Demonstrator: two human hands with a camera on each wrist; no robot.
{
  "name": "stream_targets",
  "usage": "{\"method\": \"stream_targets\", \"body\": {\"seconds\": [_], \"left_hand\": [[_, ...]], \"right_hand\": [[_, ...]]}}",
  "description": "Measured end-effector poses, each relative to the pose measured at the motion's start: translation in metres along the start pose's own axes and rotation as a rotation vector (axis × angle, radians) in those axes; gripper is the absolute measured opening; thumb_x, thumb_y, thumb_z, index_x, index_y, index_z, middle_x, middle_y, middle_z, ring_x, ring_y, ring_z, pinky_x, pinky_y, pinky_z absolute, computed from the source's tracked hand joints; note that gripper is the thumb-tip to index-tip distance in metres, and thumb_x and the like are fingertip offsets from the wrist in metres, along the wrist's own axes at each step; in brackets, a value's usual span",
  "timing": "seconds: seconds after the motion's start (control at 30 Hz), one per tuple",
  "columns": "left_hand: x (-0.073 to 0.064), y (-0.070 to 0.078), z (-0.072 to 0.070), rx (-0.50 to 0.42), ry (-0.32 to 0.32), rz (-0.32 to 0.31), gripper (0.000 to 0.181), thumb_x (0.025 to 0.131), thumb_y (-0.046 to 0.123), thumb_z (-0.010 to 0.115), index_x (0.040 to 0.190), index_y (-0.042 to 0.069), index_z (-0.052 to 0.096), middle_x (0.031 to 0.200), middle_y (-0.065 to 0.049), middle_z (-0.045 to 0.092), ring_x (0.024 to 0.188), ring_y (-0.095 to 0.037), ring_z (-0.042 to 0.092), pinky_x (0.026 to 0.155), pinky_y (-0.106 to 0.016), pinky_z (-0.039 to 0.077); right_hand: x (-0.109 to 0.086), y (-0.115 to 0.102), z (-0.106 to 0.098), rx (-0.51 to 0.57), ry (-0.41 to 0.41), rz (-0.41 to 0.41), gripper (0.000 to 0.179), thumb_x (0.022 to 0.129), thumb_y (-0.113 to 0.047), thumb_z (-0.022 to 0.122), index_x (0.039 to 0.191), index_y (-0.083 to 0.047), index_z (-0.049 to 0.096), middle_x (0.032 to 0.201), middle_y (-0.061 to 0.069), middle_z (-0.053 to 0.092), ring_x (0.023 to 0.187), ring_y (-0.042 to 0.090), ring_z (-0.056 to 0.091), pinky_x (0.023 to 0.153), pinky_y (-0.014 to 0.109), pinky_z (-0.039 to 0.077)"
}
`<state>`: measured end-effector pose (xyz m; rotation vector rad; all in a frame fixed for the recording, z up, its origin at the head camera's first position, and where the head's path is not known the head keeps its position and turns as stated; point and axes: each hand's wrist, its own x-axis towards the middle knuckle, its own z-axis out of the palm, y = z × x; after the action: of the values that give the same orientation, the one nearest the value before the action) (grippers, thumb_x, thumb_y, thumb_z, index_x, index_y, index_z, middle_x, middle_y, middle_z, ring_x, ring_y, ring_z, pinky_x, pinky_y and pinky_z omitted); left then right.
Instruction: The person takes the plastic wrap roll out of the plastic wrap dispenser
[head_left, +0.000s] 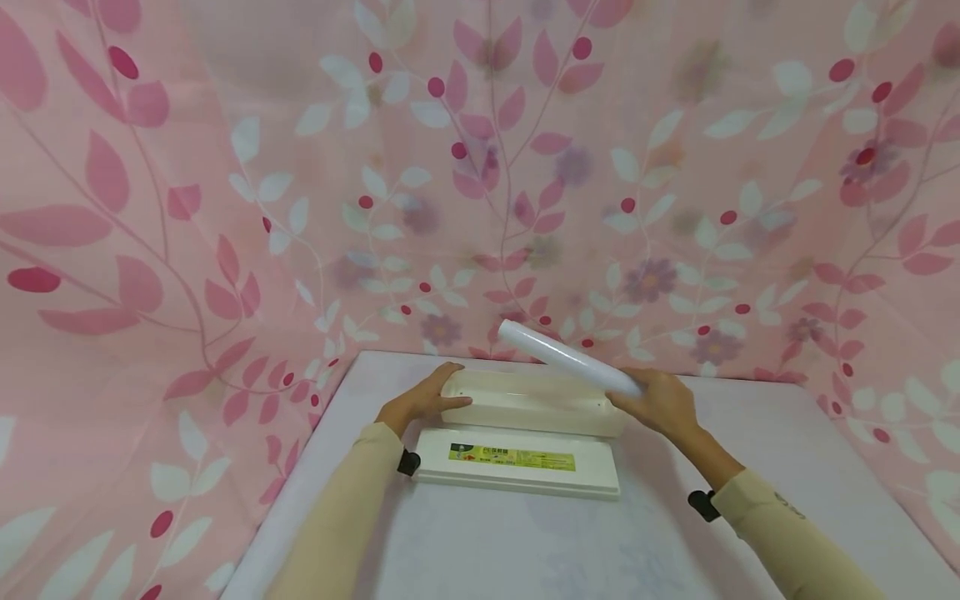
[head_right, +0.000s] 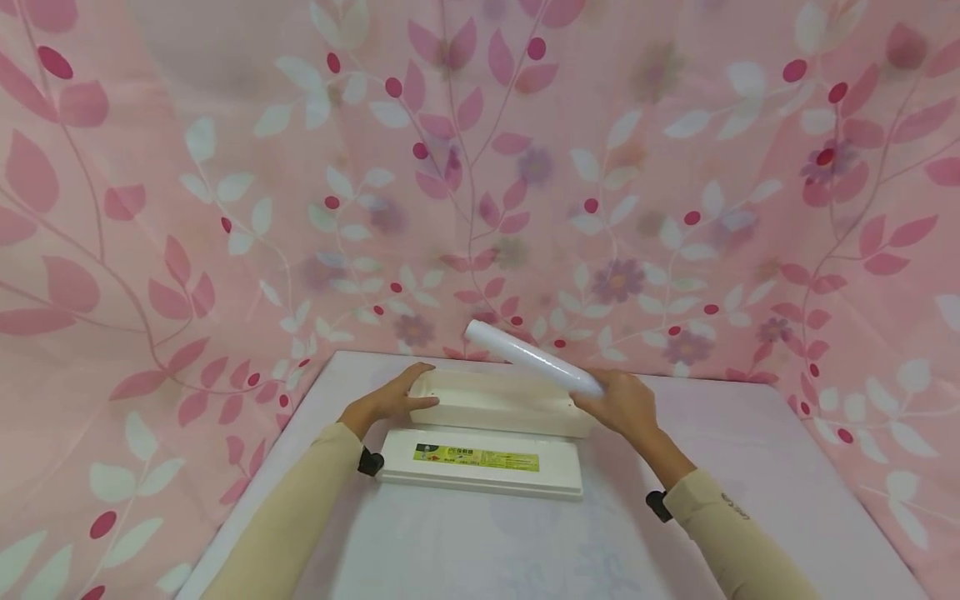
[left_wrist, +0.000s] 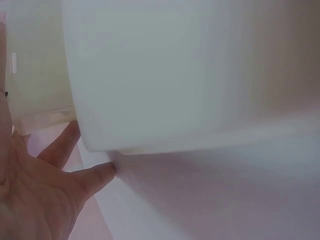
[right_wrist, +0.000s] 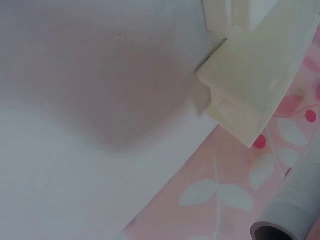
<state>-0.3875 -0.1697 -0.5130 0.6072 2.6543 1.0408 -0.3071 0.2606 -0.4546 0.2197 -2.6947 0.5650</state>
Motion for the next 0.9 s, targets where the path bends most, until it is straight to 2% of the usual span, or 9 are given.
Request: {"method": "stream_targets", "body": {"seconds": [0.27,0.43,0.67,0.77,0.9], "left_hand": [[0.004,-0.003,0.0,0.0,-0.006,-0.008,0.085,0.087,0.049,0.072,0.153,0.018,0.03,0.158,-0.007,0.03,0.144,-0.028,0.032,0.119,-0.052,0.025],[0.005,-0.003,0.0,0.011,-0.002,-0.004,0.086,0.087,0.051,0.072,0.154,0.019,0.029,0.159,-0.007,0.028,0.145,-0.028,0.031,0.119,-0.052,0.025],[0.006,-0.002,-0.002,0.009,-0.011,0.005,0.086,0.087,0.052,0.07,0.155,0.019,0.027,0.161,-0.007,0.025,0.146,-0.029,0.028,0.12,-0.053,0.024],[0.004,0.0,-0.003,0.012,-0.019,0.001,0.086,0.088,0.051,0.07,0.155,0.019,0.027,0.161,-0.008,0.024,0.146,-0.03,0.028,0.119,-0.053,0.024],[0.001,0.002,-0.002,0.012,-0.021,-0.01,0.085,0.088,0.048,0.071,0.155,0.018,0.027,0.162,-0.008,0.023,0.147,-0.03,0.027,0.12,-0.054,0.024]], "right_hand": [[-0.004,0.002,-0.008,-0.012,-0.008,0.004,0.053,0.08,-0.046,0.076,0.121,-0.013,0.072,0.1,0.014,0.075,0.083,0.029,0.065,0.065,0.045,0.049],[-0.008,0.002,-0.015,-0.018,-0.003,0.0,0.055,0.081,-0.047,0.075,0.12,-0.008,0.071,0.099,0.017,0.074,0.083,0.033,0.065,0.069,0.051,0.052],[-0.017,0.007,-0.024,-0.004,0.003,0.021,0.055,0.086,-0.044,0.072,0.128,-0.008,0.065,0.113,0.021,0.07,0.094,0.039,0.066,0.074,0.058,0.051],[-0.023,0.007,-0.028,-0.008,0.001,0.056,0.058,0.088,-0.045,0.07,0.133,-0.009,0.061,0.117,0.023,0.068,0.096,0.041,0.065,0.07,0.057,0.051],[-0.03,0.004,-0.034,-0.013,-0.005,0.107,0.062,0.089,-0.05,0.068,0.136,-0.011,0.058,0.116,0.026,0.067,0.092,0.04,0.064,0.06,0.05,0.05]]}}
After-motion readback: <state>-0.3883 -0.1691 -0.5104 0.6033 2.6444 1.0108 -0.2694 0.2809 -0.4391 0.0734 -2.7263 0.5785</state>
